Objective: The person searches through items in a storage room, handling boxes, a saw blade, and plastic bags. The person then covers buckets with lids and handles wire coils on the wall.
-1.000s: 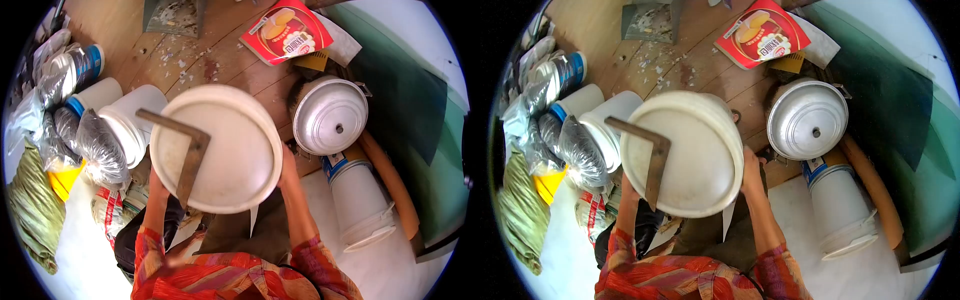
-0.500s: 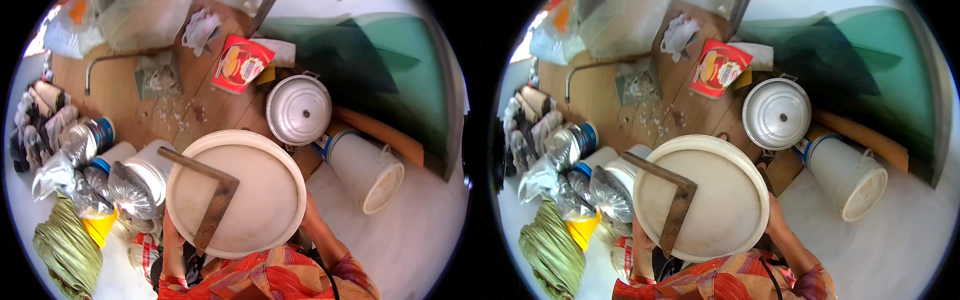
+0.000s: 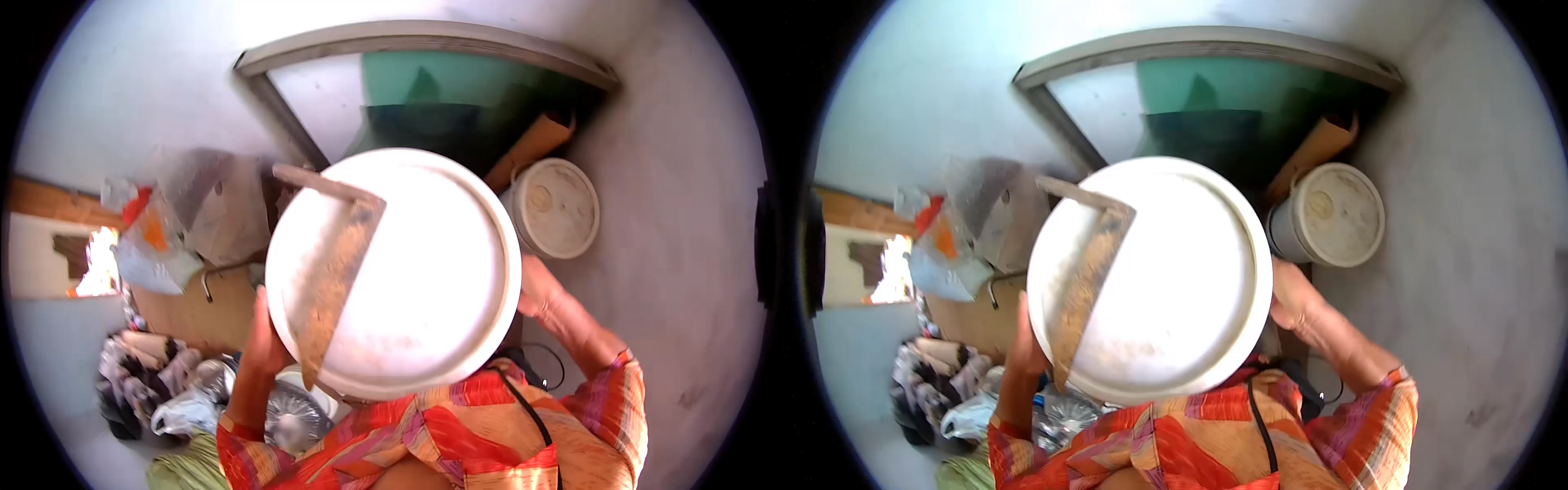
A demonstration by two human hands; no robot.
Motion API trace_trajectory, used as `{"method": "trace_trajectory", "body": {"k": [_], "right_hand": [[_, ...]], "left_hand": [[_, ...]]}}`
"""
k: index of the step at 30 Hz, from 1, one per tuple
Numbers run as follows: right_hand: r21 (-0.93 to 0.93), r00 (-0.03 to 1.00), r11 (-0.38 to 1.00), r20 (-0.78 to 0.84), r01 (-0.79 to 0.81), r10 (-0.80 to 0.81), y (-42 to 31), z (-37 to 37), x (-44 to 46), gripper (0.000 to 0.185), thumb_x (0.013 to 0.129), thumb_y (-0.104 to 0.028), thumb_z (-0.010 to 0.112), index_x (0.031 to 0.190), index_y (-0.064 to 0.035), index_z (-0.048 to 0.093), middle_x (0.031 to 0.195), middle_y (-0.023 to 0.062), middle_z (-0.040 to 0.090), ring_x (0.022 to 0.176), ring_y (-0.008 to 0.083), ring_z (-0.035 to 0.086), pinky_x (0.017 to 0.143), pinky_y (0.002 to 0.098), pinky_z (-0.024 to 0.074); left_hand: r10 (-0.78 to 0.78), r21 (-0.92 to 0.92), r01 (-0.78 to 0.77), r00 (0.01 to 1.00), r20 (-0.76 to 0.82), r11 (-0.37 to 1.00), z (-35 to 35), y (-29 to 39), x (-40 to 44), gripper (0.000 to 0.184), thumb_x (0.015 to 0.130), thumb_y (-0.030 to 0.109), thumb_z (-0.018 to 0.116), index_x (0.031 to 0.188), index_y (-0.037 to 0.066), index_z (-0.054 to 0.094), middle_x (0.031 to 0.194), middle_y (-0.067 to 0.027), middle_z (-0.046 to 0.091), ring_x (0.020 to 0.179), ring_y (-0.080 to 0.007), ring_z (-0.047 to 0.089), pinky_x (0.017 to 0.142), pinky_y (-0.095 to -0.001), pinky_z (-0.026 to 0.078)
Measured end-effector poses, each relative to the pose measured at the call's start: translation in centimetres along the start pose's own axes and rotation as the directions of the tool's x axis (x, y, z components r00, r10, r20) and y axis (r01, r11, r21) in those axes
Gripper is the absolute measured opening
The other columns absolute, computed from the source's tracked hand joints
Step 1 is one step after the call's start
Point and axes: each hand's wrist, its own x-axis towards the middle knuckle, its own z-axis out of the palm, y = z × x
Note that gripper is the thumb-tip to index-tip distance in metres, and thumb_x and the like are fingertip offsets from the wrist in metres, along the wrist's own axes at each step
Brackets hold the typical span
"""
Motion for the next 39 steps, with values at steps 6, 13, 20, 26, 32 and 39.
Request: {"method": "trace_trajectory", "body": {"k": [6,13,20,26,32,39], "right_hand": [[0.257,0.983,0.949,-0.057,0.182,-0.173,-3.7,-5.2,-3.5,0.032,0.091,-0.012,0.035,0.114,0.0065,0.048,0.106,0.0167,0.056,0.091,0.0208,0.056,0.081,0.0335,0.0464],[0.287,0.944,0.904,-0.186,0.318,-0.273,-6.3,-9.3,-1.8,0.035,0.091,-0.015,0.033,0.117,0.0044,0.045,0.106,0.0165,0.055,0.092,0.0199,0.055,0.083,0.0337,0.0452],[0.401,0.885,0.801,-0.333,0.444,-0.325,-4.6,-18.3,-0.5,0.043,0.094,-0.022,0.029,0.126,0.0042,0.035,0.117,0.0182,0.047,0.105,0.0228,0.049,0.092,0.0374,0.0387],[0.458,0.844,0.769,-0.502,0.445,-0.19,-6.2,-17.7,-0.9,0.041,0.094,-0.023,0.031,0.123,0.004,0.04,0.119,0.0188,0.048,0.105,0.0239,0.05,0.092,0.0379,0.04],[0.532,0.828,0.676,-0.518,0.51,-0.217,-6.2,-18.9,-1.2,0.035,0.089,-0.014,0.041,0.114,0.0105,0.047,0.111,0.023,0.052,0.096,0.0264,0.056,0.086,0.0399,0.0449],[0.519,0.859,0.72,-0.464,0.461,-0.215,-6.5,-19.5,0.0,0.039,0.092,-0.023,0.033,0.118,0.0024,0.045,0.114,0.0172,0.051,0.102,0.0223,0.053,0.087,0.0377,0.0448]], "left_hand": [[0.109,0.281,-0.114,0.993,0.032,0.953,8.7,6.0,3.5,0.058,0.091,0.048,0.032,0.13,0.006,0.035,0.126,-0.011,0.045,0.112,-0.0219,0.046,0.094,-0.0346,0.039],[0.176,0.502,-0.233,0.971,0.159,0.833,15.7,7.4,13.2,0.058,0.089,0.048,0.034,0.127,0.005,0.038,0.123,-0.0105,0.047,0.108,-0.0207,0.049,0.092,-0.0333,0.04],[0.028,0.545,-0.236,0.932,0.362,0.804,24.3,3.3,24.7,0.06,0.088,0.048,0.04,0.127,0.003,0.037,0.123,-0.0129,0.046,0.109,-0.0212,0.048,0.091,-0.0327,0.041],[-0.102,0.616,-0.184,0.911,0.399,0.766,28.5,4.3,30.5,0.063,0.086,0.05,0.042,0.126,0.001,0.038,0.122,-0.0143,0.046,0.11,-0.0219,0.047,0.092,-0.0335,0.04],[-0.175,0.623,-0.161,0.88,0.442,0.766,31.0,4.2,31.5,0.065,0.084,0.052,0.046,0.125,0.002,0.039,0.121,-0.0137,0.046,0.109,-0.0219,0.046,0.092,-0.034,0.039],[-0.229,0.567,-0.062,0.875,0.427,0.821,31.1,4.7,32.8,0.06,0.084,0.05,0.048,0.122,0.005,0.043,0.117,-0.0102,0.05,0.106,-0.0206,0.048,0.092,-0.0334,0.04]]}}
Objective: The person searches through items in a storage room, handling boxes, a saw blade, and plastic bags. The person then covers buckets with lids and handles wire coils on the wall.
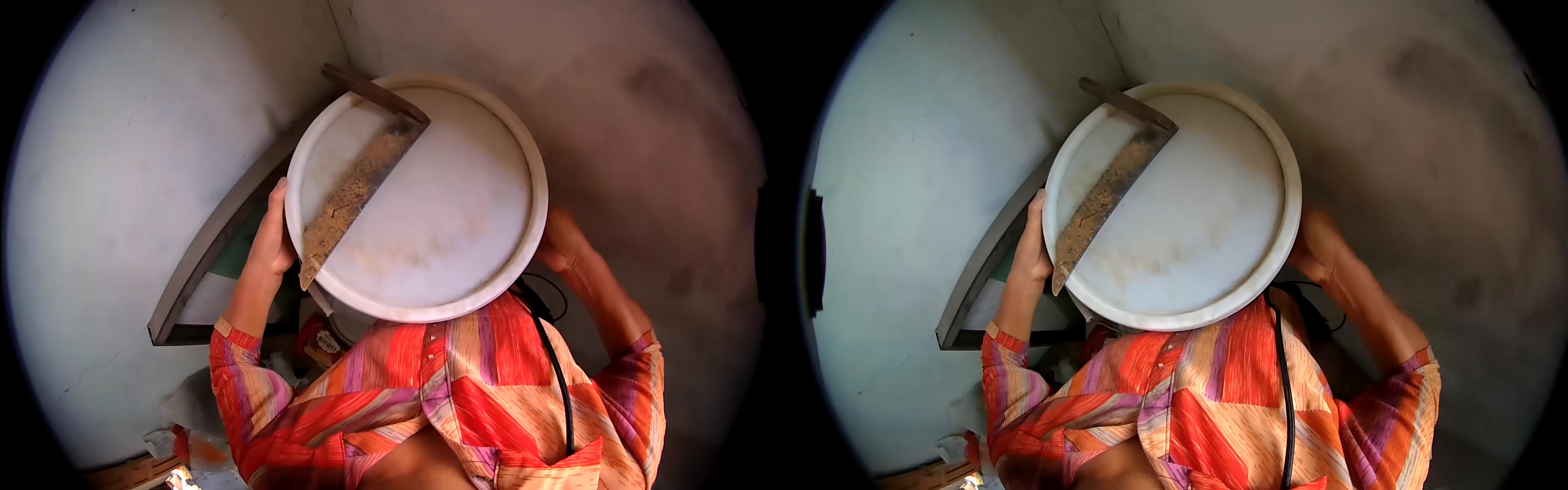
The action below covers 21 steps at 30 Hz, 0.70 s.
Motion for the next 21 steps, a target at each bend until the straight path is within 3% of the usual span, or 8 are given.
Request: {"method": "trace_trajectory", "body": {"k": [4,5,7,10,21], "right_hand": [[-0.048,1.0,0.999,-0.027,0.006,-0.007,-0.6,0.9,-0.6,0.04,0.092,-0.023,0.034,0.122,0.002,0.041,0.12,0.0174,0.048,0.107,0.0234,0.05,0.092,0.0381,0.0419],[-0.079,0.999,0.996,0.037,-0.03,0.033,3.0,-0.2,-2.0,0.04,0.092,-0.023,0.034,0.122,0.002,0.041,0.12,0.0174,0.048,0.107,0.0234,0.05,0.092,0.0381,0.0419],[0.177,0.991,0.984,0.134,-0.029,0.005,4.8,-1.6,-0.8,0.04,0.092,-0.023,0.034,0.123,0.0019,0.041,0.121,0.017,0.048,0.108,0.0242,0.049,0.094,0.0386,0.0394],[0.139,0.992,0.982,0.013,-0.129,0.128,4.4,-1.3,-3.0,0.041,0.092,-0.024,0.035,0.122,0.0019,0.042,0.122,0.0168,0.047,0.109,0.0252,0.048,0.095,0.0388,0.0382],[0.126,0.974,0.967,0.089,-0.22,0.21,5.1,-1.7,-3.0,0.042,0.091,-0.031,0.039,0.122,-0.0029,0.044,0.121,0.012,0.05,0.109,0.0227,0.05,0.092,0.0379,0.0415]], "left_hand": [[-0.037,0.019,0.037,0.999,-0.002,0.999,-0.4,0.3,0.9,0.065,0.081,0.053,0.049,0.122,0.002,0.044,0.118,-0.0108,0.05,0.107,-0.0216,0.049,0.093,-0.0338,0.038],[-0.034,-0.005,0.034,0.996,-0.082,0.999,-1.3,-2.3,-4.6,0.065,0.081,0.053,0.05,0.122,0.002,0.044,0.118,-0.0107,0.05,0.106,-0.0216,0.049,0.093,-0.034,0.038],[-0.089,-0.039,0.086,0.993,-0.082,0.996,-1.7,-3.2,-4.6,0.063,0.082,0.052,0.049,0.122,0.003,0.044,0.118,-0.0108,0.051,0.106,-0.0212,0.049,0.093,-0.0342,0.037],[-0.081,0.022,0.083,0.994,-0.073,0.996,-0.8,-3.3,-4.8,0.064,0.082,0.051,0.05,0.123,0.003,0.043,0.122,-0.011,0.048,0.109,-0.0212,0.047,0.095,-0.0341,0.035],[-0.149,-0.031,0.147,0.984,-0.101,0.989,-1.5,-1.8,-6.7,0.06,0.083,0.048,0.051,0.123,0.005,0.043,0.121,-0.0093,0.048,0.108,-0.0203,0.046,0.094,-0.034,0.035]]}}
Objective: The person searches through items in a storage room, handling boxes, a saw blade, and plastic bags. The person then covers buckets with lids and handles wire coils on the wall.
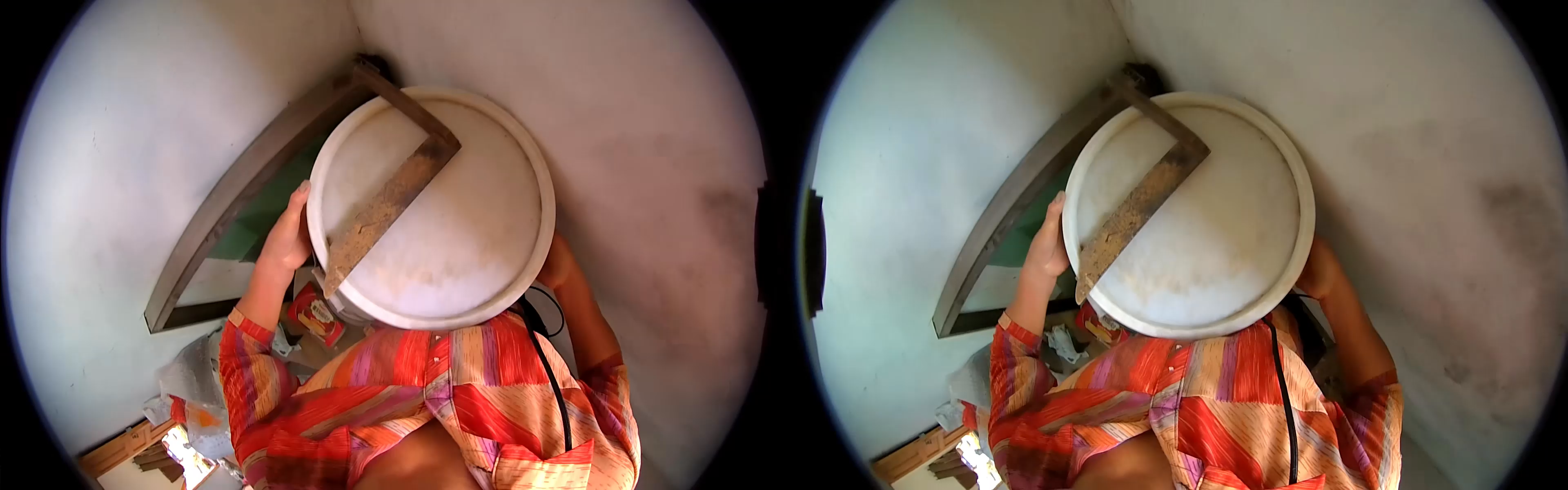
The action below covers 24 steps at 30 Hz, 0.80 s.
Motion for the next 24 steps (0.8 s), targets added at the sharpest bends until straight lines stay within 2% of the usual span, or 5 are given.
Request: {"method": "trace_trajectory", "body": {"k": [3,5,9,17,24], "right_hand": [[-0.24,0.999,0.971,-0.05,-0.012,0.0,-0.8,-0.2,0.9,0.042,0.09,-0.032,0.041,0.12,-0.0025,0.047,0.119,0.0117,0.052,0.106,0.022,0.052,0.088,0.0381,0.0449],[0.089,0.994,0.991,0.044,-0.099,0.095,-0.4,-2.0,2.6,0.037,0.087,-0.018,0.049,0.119,-0.0005,0.048,0.117,0.0135,0.053,0.101,0.0229,0.055,0.085,0.0381,0.0474],[0.066,0.999,0.997,0.003,-0.048,0.048,0.1,-3.1,6.6,0.039,0.087,-0.021,0.049,0.12,-0.0006,0.047,0.118,0.0129,0.053,0.102,0.022,0.054,0.086,0.037,0.0469],[-0.628,0.956,0.748,-0.02,0.215,-0.292,-7.1,-4.7,15.8,0.034,0.084,-0.032,0.053,0.103,-0.0046,0.058,0.099,0.008,0.06,0.085,0.0176,0.057,0.075,0.0306,0.047],[-0.352,0.835,0.82,-0.158,0.452,-0.528,-9.5,2.3,15.1,0.051,0.084,-0.046,0.051,0.121,-0.0111,0.048,0.114,0.0063,0.052,0.106,0.0177,0.046,0.084,0.0334,0.0401]], "left_hand": [[-0.074,-0.027,0.076,0.995,0.073,0.997,-1.0,-0.3,0.7,0.056,0.084,0.044,0.052,0.124,0.006,0.042,0.123,-0.0087,0.047,0.112,-0.0202,0.043,0.098,-0.0356,0.032],[-0.091,-0.036,0.097,0.988,0.125,0.995,-1.0,-0.5,1.4,0.056,0.084,0.045,0.051,0.124,0.006,0.042,0.123,-0.0094,0.047,0.112,-0.021,0.043,0.098,-0.0363,0.032],[-0.065,-0.009,0.066,0.992,0.104,0.998,-1.6,-0.8,3.6,0.056,0.086,0.044,0.049,0.125,0.005,0.041,0.126,-0.01,0.044,0.113,-0.0225,0.044,0.098,-0.0372,0.033],[-0.156,0.027,0.154,0.973,0.169,0.988,-0.3,2.0,11.1,0.063,0.084,0.047,0.05,0.128,0.005,0.037,0.13,-0.0112,0.04,0.118,-0.0251,0.039,0.101,-0.0383,0.029],[-0.142,-0.029,0.147,0.981,0.132,0.989,-1.1,6.5,19.0,0.063,0.087,0.04,0.048,0.126,-0.007,0.031,0.13,-0.02,0.035,0.12,-0.0316,0.035,0.101,-0.0435,0.028]]}}
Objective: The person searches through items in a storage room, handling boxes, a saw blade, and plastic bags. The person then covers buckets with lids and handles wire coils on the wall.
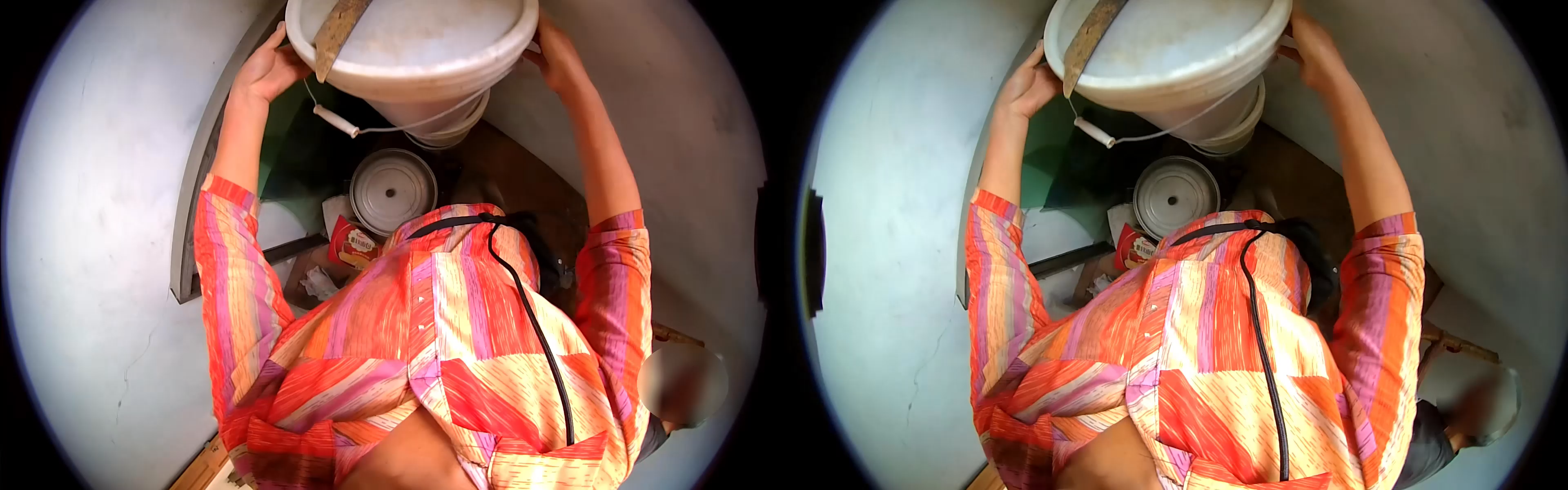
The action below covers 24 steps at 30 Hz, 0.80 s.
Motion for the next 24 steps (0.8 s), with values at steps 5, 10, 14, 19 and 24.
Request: {"method": "trace_trajectory", "body": {"k": [5,10,14,19,24], "right_hand": [[0.13,0.996,0.99,-0.055,-0.06,0.067,-1.3,4.0,1.4,0.036,0.087,-0.035,0.051,0.106,-0.0054,0.056,0.094,0.0052,0.057,0.088,0.0145,0.05,0.077,0.0346,0.043],[0.177,0.996,0.982,-0.058,0.071,-0.062,0.2,4.6,3.8,0.045,0.085,-0.045,0.049,0.111,-0.0086,0.052,0.109,0.0032,0.053,0.097,0.0165,0.049,0.076,0.034,0.0432],[0.127,0.999,0.991,-0.002,-0.048,0.049,0.0,3.9,6.5,0.034,0.087,-0.033,0.047,0.103,-0.0037,0.054,0.094,0.0072,0.056,0.081,0.0173,0.053,0.071,0.0335,0.0452],[0.063,0.998,0.996,-0.012,-0.064,0.065,-3.0,4.4,2.6,0.023,0.084,-0.023,0.048,0.09,-0.0041,0.058,0.078,0.006,0.058,0.065,0.0157,0.051,0.058,0.0315,0.0423],[-0.016,0.999,0.999,-0.013,-0.044,0.044,-4.3,4.3,2.3,0.027,0.086,-0.031,0.048,0.093,-0.0065,0.058,0.079,0.0049,0.057,0.068,0.0156,0.05,0.065,0.0322,0.042]], "left_hand": [[0.186,-0.049,-0.203,0.953,-0.238,0.978,1.6,2.2,0.2,0.055,0.082,0.029,0.06,0.119,-0.005,0.039,0.123,-0.0173,0.044,0.116,-0.0271,0.04,0.097,-0.0421,0.034],[0.321,0.063,-0.317,0.945,-0.069,0.946,1.0,0.7,2.0,0.045,0.077,0.016,0.066,0.114,-0.002,0.047,0.109,-0.0134,0.054,0.101,-0.0254,0.052,0.091,-0.0361,0.042],[0.383,0.115,-0.37,0.916,-0.118,0.922,1.2,-0.2,1.4,0.045,0.075,0.028,0.064,0.11,0.002,0.051,0.1,-0.0102,0.056,0.092,-0.0208,0.051,0.079,-0.0353,0.042],[0.366,0.217,-0.324,0.91,-0.194,0.921,1.5,0.3,-0.6,0.033,0.072,0.03,0.062,0.094,0.006,0.058,0.091,-0.0084,0.055,0.087,-0.0203,0.05,0.078,-0.0427,0.042],[0.284,0.185,-0.245,0.931,-0.228,0.952,2.3,0.3,-3.9,0.029,0.075,0.02,0.058,0.097,0.002,0.052,0.093,-0.0103,0.054,0.091,-0.0219,0.051,0.079,-0.0418,0.043]]}}
